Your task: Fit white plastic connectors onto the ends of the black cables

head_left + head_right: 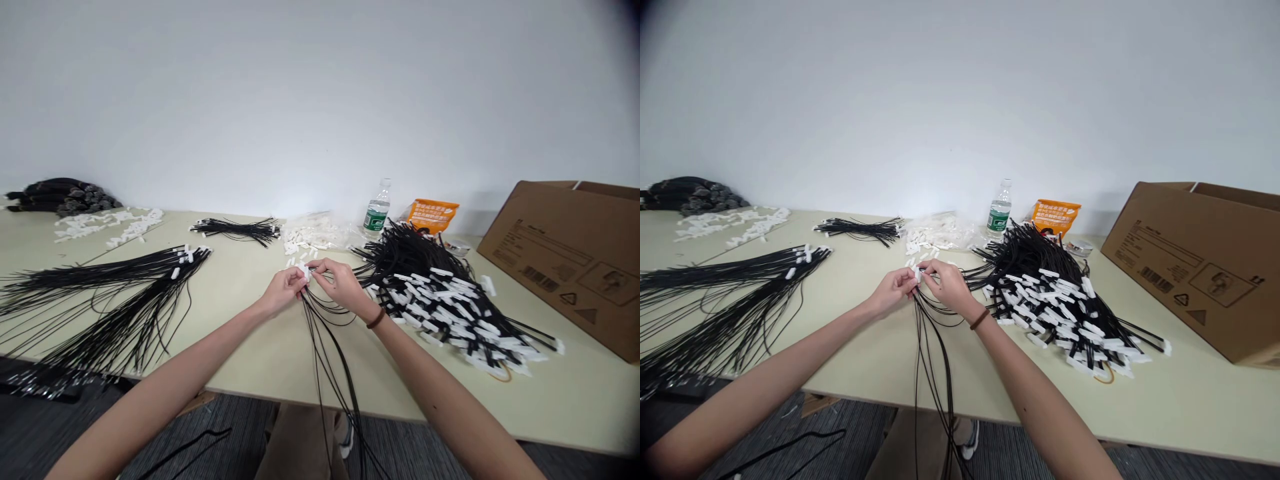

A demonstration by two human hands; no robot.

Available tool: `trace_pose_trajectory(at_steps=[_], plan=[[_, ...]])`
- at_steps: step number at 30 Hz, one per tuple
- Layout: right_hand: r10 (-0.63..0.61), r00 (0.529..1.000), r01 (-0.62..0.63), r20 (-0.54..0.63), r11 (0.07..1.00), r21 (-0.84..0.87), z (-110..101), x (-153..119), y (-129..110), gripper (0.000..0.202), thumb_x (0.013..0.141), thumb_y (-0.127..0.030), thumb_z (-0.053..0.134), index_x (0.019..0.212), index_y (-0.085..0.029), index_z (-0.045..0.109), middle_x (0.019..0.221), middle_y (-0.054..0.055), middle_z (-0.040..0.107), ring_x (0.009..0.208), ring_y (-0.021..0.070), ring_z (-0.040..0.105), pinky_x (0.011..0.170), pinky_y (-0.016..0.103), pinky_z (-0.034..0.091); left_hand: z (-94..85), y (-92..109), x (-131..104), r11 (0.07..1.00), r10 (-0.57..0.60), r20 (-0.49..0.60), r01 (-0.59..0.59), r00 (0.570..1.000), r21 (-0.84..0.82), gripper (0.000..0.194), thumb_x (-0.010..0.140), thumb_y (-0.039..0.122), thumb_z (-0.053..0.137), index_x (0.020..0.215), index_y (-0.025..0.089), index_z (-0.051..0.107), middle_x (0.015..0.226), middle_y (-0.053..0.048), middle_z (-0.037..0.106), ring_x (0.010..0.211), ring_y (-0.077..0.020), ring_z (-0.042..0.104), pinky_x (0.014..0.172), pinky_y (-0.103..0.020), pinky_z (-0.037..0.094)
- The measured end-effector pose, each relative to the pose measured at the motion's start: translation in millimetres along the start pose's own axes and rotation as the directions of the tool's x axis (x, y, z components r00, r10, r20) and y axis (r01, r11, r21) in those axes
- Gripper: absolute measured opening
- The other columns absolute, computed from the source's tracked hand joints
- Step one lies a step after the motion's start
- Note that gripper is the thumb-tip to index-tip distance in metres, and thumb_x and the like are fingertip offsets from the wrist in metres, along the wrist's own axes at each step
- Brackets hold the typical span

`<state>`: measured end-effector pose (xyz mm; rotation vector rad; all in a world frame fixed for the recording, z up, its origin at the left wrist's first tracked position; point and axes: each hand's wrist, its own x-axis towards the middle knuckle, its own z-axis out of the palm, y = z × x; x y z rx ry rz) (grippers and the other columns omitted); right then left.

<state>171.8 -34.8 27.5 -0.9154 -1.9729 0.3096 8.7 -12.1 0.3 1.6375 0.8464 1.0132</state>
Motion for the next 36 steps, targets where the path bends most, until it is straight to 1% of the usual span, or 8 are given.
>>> trace_pose_trajectory(at_steps=[6, 11, 18, 25, 28, 32, 34, 36], plan=[[0.021, 0.999, -0.024, 0.034, 0.995, 0.093, -2, 3, -4, 0.013, 0.08, -0.018, 0.048, 0.069, -0.021, 0.043, 0.099, 0.01, 0.066, 0.093, 0.0177, 0.062, 0.082, 0.034, 0.045, -0.4, 1, 0, 1.0, 0.004, 0.007, -0.004, 1.0, -0.017, 0.037, 0.067, 0.049, 0.062, 0.068, 0.015, 0.049, 0.058, 0.001, 0.051, 0.05, -0.0089, 0.046, 0.049, -0.023, 0.038], [0.031, 0.999, -0.036, 0.041, 0.993, 0.112, 0, 3, 1, 0.012, 0.08, -0.019, 0.048, 0.069, -0.02, 0.044, 0.096, 0.009, 0.066, 0.091, 0.0177, 0.062, 0.081, 0.033, 0.045, 2.1, 4, -2, 0.999, -0.029, 0.007, 0.029, 1.0, -0.028, 0.037, 0.067, 0.048, 0.063, 0.069, 0.014, 0.049, 0.059, 0.001, 0.051, 0.052, -0.0086, 0.046, 0.049, -0.022, 0.037], [0.013, 0.998, -0.019, 0.057, 0.993, 0.118, -6, 3, 1, 0.012, 0.081, -0.02, 0.049, 0.07, -0.02, 0.043, 0.097, 0.01, 0.065, 0.091, 0.0174, 0.062, 0.082, 0.033, 0.044, 2.0, 6, -3, 1.0, -0.002, 0.013, 0.002, 1.0, -0.007, 0.036, 0.068, 0.048, 0.062, 0.069, 0.014, 0.049, 0.06, 0.001, 0.051, 0.051, -0.0086, 0.046, 0.05, -0.023, 0.038], [-0.014, 0.999, 0.009, 0.05, 0.994, 0.108, -5, 3, 4, 0.013, 0.082, -0.021, 0.049, 0.07, -0.02, 0.044, 0.095, 0.01, 0.066, 0.091, 0.0179, 0.062, 0.082, 0.034, 0.046, 2.8, 6, -3, 0.999, -0.013, 0.011, 0.013, 1.0, -0.041, 0.032, 0.067, 0.043, 0.064, 0.067, 0.014, 0.05, 0.057, 0.002, 0.051, 0.049, -0.0083, 0.046, 0.049, -0.022, 0.037], [-0.039, 0.999, 0.039, -0.003, 0.997, 0.062, -1, 2, 6, 0.011, 0.083, -0.02, 0.049, 0.072, -0.02, 0.046, 0.098, 0.009, 0.066, 0.093, 0.0177, 0.062, 0.083, 0.034, 0.046, 2.4, 5, -1, 0.997, -0.021, -0.03, 0.019, 0.999, -0.078, 0.032, 0.066, 0.043, 0.065, 0.067, 0.014, 0.051, 0.057, 0.001, 0.051, 0.05, -0.0087, 0.047, 0.049, -0.022, 0.037], [-0.153, 0.982, 0.143, -0.11, 0.985, -0.097, 5, 0, 10, 0.004, 0.083, -0.019, 0.05, 0.084, -0.018, 0.054, 0.113, 0.012, 0.059, 0.108, 0.0192, 0.054, 0.092, 0.037, 0.044, -2.8, 7, 2, 0.991, -0.054, -0.143, 0.035, 0.988, -0.131, 0.03, 0.063, 0.04, 0.067, 0.066, 0.014, 0.054, 0.057, 0.0, 0.052, 0.053, -0.01, 0.047, 0.048, -0.022, 0.037], [-0.226, 0.964, 0.198, -0.138, 0.962, -0.189, 6, -1, 10, 0.011, 0.084, -0.019, 0.049, 0.093, -0.017, 0.055, 0.118, 0.013, 0.056, 0.113, 0.0195, 0.05, 0.096, 0.039, 0.042, -7.9, 8, 4, 0.989, -0.055, -0.207, 0.025, 0.977, -0.148, 0.029, 0.062, 0.04, 0.068, 0.066, 0.013, 0.055, 0.059, 0.0, 0.053, 0.055, -0.0102, 0.048, 0.049, -0.022, 0.037], [-0.294, 0.946, 0.251, -0.137, 0.931, -0.265, 7, -2, 9, 0.016, 0.085, -0.018, 0.047, 0.099, -0.017, 0.055, 0.12, 0.013, 0.055, 0.115, 0.0195, 0.048, 0.098, 0.04, 0.041, -14.0, 9, 5, 0.988, -0.051, -0.268, 0.009, 0.962, -0.155, 0.028, 0.062, 0.039, 0.068, 0.066, 0.013, 0.057, 0.06, -0.001, 0.054, 0.056, -0.0101, 0.048, 0.05, -0.021, 0.037]])
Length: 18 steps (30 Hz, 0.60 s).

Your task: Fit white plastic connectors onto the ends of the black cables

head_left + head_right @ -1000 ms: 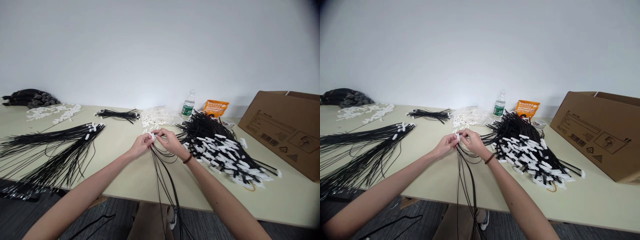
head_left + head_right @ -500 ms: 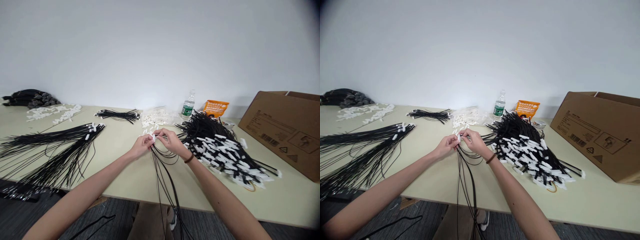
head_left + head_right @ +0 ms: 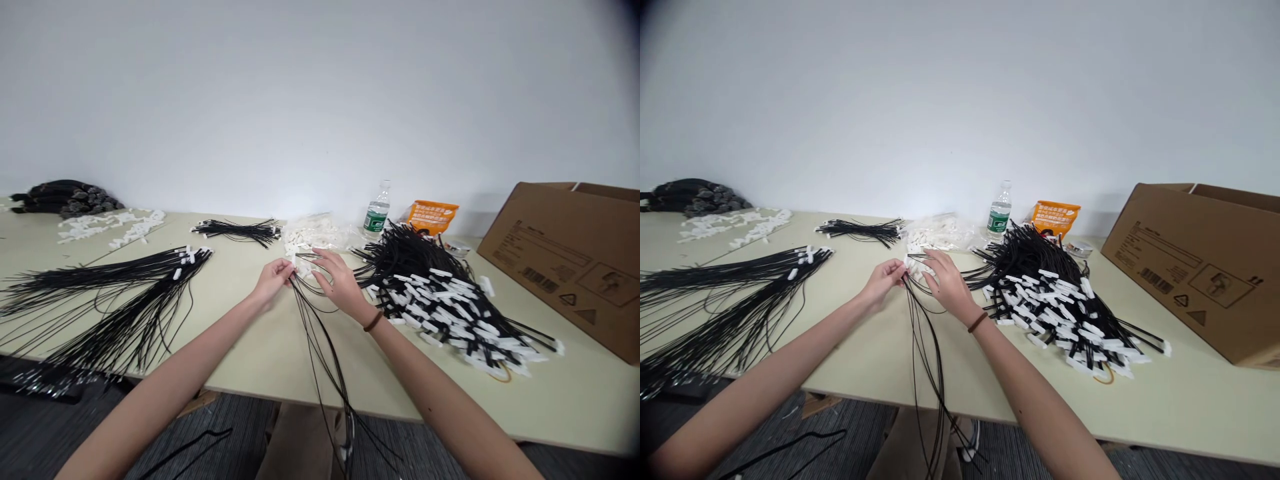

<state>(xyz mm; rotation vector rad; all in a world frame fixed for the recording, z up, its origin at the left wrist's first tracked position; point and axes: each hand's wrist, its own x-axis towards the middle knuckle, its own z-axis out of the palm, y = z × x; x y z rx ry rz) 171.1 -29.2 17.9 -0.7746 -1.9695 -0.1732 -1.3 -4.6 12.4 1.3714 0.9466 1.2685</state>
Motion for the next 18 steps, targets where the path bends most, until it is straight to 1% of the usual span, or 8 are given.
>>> trace_pose_trajectory(at_steps=[2, 4, 6, 9, 12, 15, 18], plan=[[-0.077, 0.997, 0.078, 0.013, 0.996, -0.049, 0, -1, -2, 0.018, 0.086, -0.016, 0.045, 0.101, -0.018, 0.055, 0.119, 0.012, 0.055, 0.117, 0.0196, 0.045, 0.099, 0.042, 0.04, -5.2, 0, 3, 1.0, 0.005, -0.053, -0.006, 0.999, -0.007, 0.028, 0.062, 0.039, 0.068, 0.066, 0.013, 0.057, 0.06, -0.001, 0.054, 0.057, -0.01, 0.048, 0.051, -0.021, 0.037], [-0.15, 0.987, 0.154, 0.059, 0.984, -0.086, 0, -1, -5, 0.017, 0.086, -0.015, 0.045, 0.098, -0.018, 0.057, 0.116, 0.01, 0.056, 0.118, 0.0196, 0.044, 0.098, 0.042, 0.041, -9.9, -1, 7, 1.0, 0.002, -0.1, -0.004, 0.995, -0.022, 0.028, 0.062, 0.039, 0.068, 0.066, 0.013, 0.058, 0.061, -0.001, 0.054, 0.057, -0.0099, 0.048, 0.05, -0.021, 0.037], [-0.207, 0.97, 0.221, 0.124, 0.969, -0.111, 0, -3, -6, 0.016, 0.086, -0.014, 0.045, 0.091, -0.018, 0.059, 0.11, 0.008, 0.059, 0.115, 0.0193, 0.045, 0.096, 0.039, 0.043, -13.6, -2, 9, 0.999, -0.012, -0.137, 0.004, 0.99, -0.054, 0.028, 0.061, 0.039, 0.068, 0.067, 0.013, 0.058, 0.064, -0.001, 0.055, 0.058, -0.0097, 0.048, 0.051, -0.021, 0.036], [-0.249, 0.944, 0.281, 0.217, 0.95, -0.134, 3, -5, -6, 0.016, 0.086, -0.014, 0.046, 0.082, -0.017, 0.061, 0.098, 0.006, 0.061, 0.106, 0.0177, 0.049, 0.09, 0.033, 0.045, -17.2, -3, 11, 0.991, -0.061, -0.17, 0.04, 0.984, -0.124, 0.027, 0.06, 0.036, 0.07, 0.067, 0.013, 0.058, 0.068, -0.001, 0.055, 0.06, -0.0089, 0.047, 0.053, -0.021, 0.037], [-0.244, 0.937, 0.294, 0.25, 0.937, -0.189, 7, -8, -4, 0.017, 0.086, -0.014, 0.047, 0.079, -0.018, 0.062, 0.091, 0.004, 0.062, 0.098, 0.0173, 0.05, 0.084, 0.031, 0.045, -18.0, -3, 10, 0.973, -0.136, -0.142, 0.105, 0.981, -0.206, 0.026, 0.059, 0.034, 0.071, 0.066, 0.013, 0.058, 0.066, 0.0, 0.054, 0.061, -0.0085, 0.047, 0.056, -0.021, 0.037], [-0.227, 0.945, 0.287, 0.237, 0.92, -0.266, 9, -10, -4, 0.016, 0.086, -0.015, 0.048, 0.083, -0.018, 0.063, 0.091, 0.004, 0.061, 0.093, 0.0175, 0.05, 0.08, 0.031, 0.044, -16.3, -2, 9, 0.953, -0.197, -0.091, 0.169, 0.976, -0.252, 0.023, 0.06, 0.031, 0.071, 0.067, 0.013, 0.059, 0.066, 0.0, 0.055, 0.063, -0.0087, 0.047, 0.058, -0.021, 0.036], [-0.214, 0.955, 0.271, 0.205, 0.911, -0.313, 10, -11, -5, 0.016, 0.087, -0.017, 0.047, 0.089, -0.018, 0.062, 0.095, 0.005, 0.061, 0.092, 0.0169, 0.05, 0.08, 0.031, 0.042, -13.1, -1, 7, 0.943, -0.233, -0.07, 0.208, 0.97, -0.259, 0.019, 0.06, 0.027, 0.07, 0.068, 0.013, 0.06, 0.068, 0.0, 0.056, 0.064, -0.0084, 0.047, 0.058, -0.02, 0.034]])
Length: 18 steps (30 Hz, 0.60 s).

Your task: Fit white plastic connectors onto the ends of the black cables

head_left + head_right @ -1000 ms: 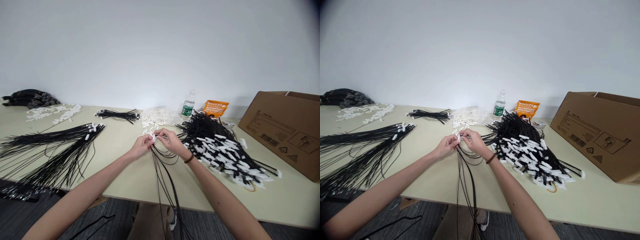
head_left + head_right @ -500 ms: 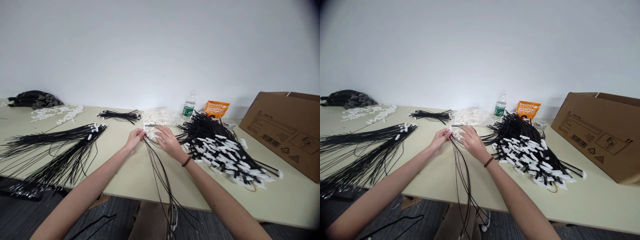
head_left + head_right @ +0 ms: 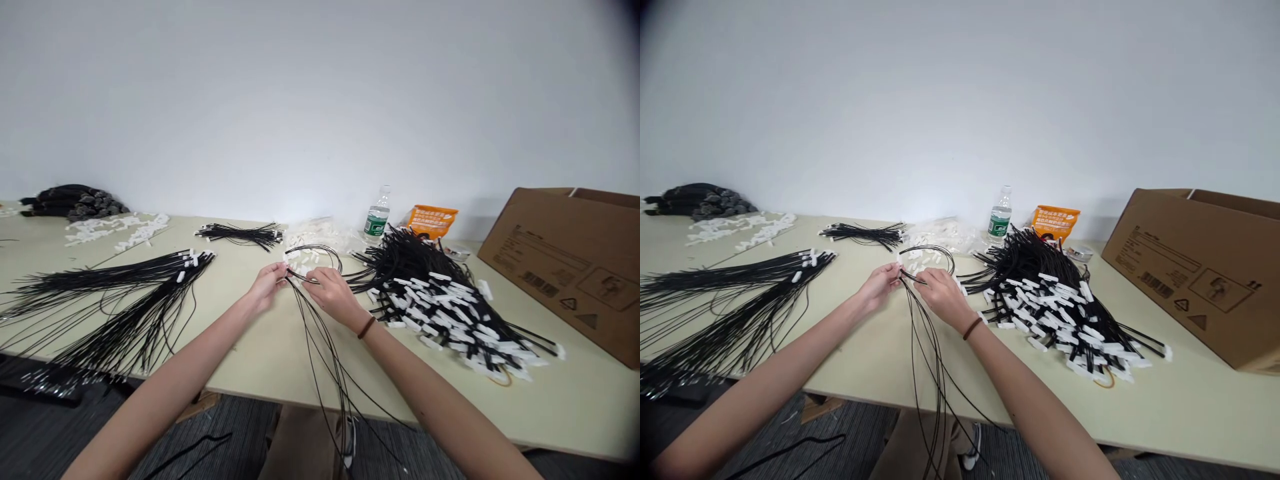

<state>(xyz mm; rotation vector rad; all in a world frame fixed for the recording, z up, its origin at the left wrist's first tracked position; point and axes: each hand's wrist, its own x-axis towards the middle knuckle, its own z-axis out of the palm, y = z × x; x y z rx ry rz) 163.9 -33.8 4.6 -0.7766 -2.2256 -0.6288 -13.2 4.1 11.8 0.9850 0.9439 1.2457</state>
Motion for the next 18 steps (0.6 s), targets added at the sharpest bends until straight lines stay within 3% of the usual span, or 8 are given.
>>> trace_pose_trajectory(at_steps=[5, 10, 18], plan=[[-0.022, 0.999, 0.02, -0.049, 0.999, -0.037, -1, 1, -3, 0.016, 0.087, -0.018, 0.049, 0.096, -0.02, 0.061, 0.107, 0.006, 0.059, 0.099, 0.0175, 0.048, 0.084, 0.031, 0.04, 6.9, -2, -5, 0.999, -0.015, 0.098, 0.019, 0.995, -0.042, 0.017, 0.059, 0.023, 0.072, 0.065, 0.013, 0.06, 0.067, 0.0, 0.056, 0.065, -0.008, 0.047, 0.062, -0.019, 0.034], [-0.064, 0.992, 0.056, -0.105, 0.996, -0.071, -1, 1, -5, 0.018, 0.087, -0.015, 0.048, 0.1, -0.02, 0.06, 0.106, 0.006, 0.061, 0.097, 0.0171, 0.05, 0.084, 0.033, 0.04, 12.7, -4, -11, 0.993, -0.033, 0.234, 0.058, 0.972, -0.101, 0.017, 0.06, 0.024, 0.073, 0.067, 0.013, 0.061, 0.07, -0.002, 0.058, 0.068, -0.01, 0.05, 0.067, -0.021, 0.038], [-0.119, 0.991, 0.113, -0.068, 0.99, -0.089, 3, -2, -2, 0.021, 0.089, -0.013, 0.043, 0.1, -0.021, 0.059, 0.109, 0.006, 0.061, 0.101, 0.0166, 0.05, 0.086, 0.036, 0.039, 16.4, -4, -15, 0.985, -0.068, 0.267, 0.106, 0.961, -0.133, 0.015, 0.06, 0.019, 0.073, 0.066, 0.012, 0.061, 0.07, -0.002, 0.057, 0.068, -0.0098, 0.05, 0.067, -0.022, 0.039]])
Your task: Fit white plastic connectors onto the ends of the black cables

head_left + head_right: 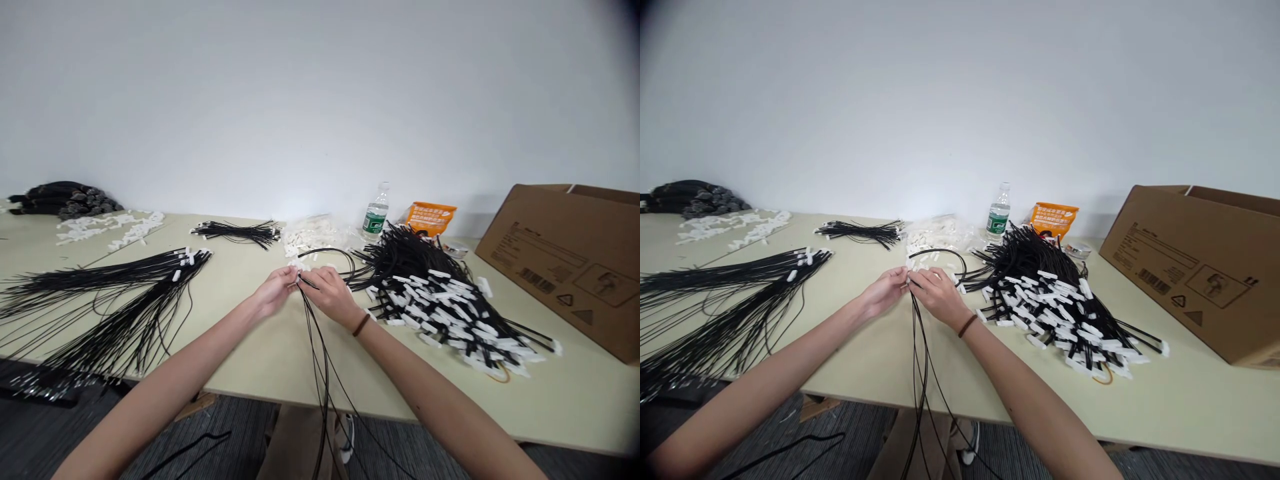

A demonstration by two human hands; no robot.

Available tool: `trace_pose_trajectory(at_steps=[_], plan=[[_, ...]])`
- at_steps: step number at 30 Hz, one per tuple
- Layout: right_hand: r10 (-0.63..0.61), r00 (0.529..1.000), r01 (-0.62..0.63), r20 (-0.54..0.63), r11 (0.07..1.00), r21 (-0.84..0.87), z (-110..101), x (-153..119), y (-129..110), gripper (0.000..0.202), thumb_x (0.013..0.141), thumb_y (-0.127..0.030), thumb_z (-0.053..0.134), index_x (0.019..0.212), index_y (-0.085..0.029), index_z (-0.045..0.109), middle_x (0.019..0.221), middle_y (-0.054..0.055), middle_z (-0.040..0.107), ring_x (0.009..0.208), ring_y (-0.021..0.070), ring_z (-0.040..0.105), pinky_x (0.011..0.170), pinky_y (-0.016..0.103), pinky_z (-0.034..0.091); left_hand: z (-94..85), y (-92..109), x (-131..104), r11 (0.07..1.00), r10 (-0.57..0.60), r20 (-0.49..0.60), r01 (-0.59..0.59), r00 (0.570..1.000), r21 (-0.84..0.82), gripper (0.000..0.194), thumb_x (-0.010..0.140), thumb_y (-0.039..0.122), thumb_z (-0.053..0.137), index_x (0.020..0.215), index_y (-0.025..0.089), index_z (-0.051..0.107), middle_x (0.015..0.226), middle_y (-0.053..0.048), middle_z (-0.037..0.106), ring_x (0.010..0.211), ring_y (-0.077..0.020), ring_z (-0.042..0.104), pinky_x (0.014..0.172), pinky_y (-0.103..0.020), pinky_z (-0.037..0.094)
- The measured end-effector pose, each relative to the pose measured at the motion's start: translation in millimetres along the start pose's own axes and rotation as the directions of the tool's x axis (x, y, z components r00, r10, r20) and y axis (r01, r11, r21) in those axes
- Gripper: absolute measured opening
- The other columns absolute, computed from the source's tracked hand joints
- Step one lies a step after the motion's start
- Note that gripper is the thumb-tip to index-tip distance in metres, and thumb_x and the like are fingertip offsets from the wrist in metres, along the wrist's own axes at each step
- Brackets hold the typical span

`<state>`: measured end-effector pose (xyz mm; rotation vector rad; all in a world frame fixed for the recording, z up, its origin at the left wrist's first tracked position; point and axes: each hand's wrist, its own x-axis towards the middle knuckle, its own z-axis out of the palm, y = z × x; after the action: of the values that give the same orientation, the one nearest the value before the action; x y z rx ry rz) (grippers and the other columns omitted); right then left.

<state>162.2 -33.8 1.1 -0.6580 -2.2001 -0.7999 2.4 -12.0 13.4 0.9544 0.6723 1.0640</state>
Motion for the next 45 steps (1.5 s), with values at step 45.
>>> trace_pose_trajectory(at_steps=[45], plan=[[0.378, 0.921, -0.359, -0.092, 0.917, 0.172, -26, 12, 13, 0.019, 0.087, -0.025, 0.049, 0.076, -0.02, 0.064, 0.069, 0.002, 0.06, 0.068, 0.0156, 0.047, 0.063, 0.028, 0.038, -6.7, -3, 7, 0.994, 0.1, -0.063, -0.097, 0.993, 0.056, 0.019, 0.063, 0.019, 0.07, 0.067, 0.013, 0.052, 0.071, -0.001, 0.056, 0.067, -0.0092, 0.052, 0.066, -0.023, 0.042]])
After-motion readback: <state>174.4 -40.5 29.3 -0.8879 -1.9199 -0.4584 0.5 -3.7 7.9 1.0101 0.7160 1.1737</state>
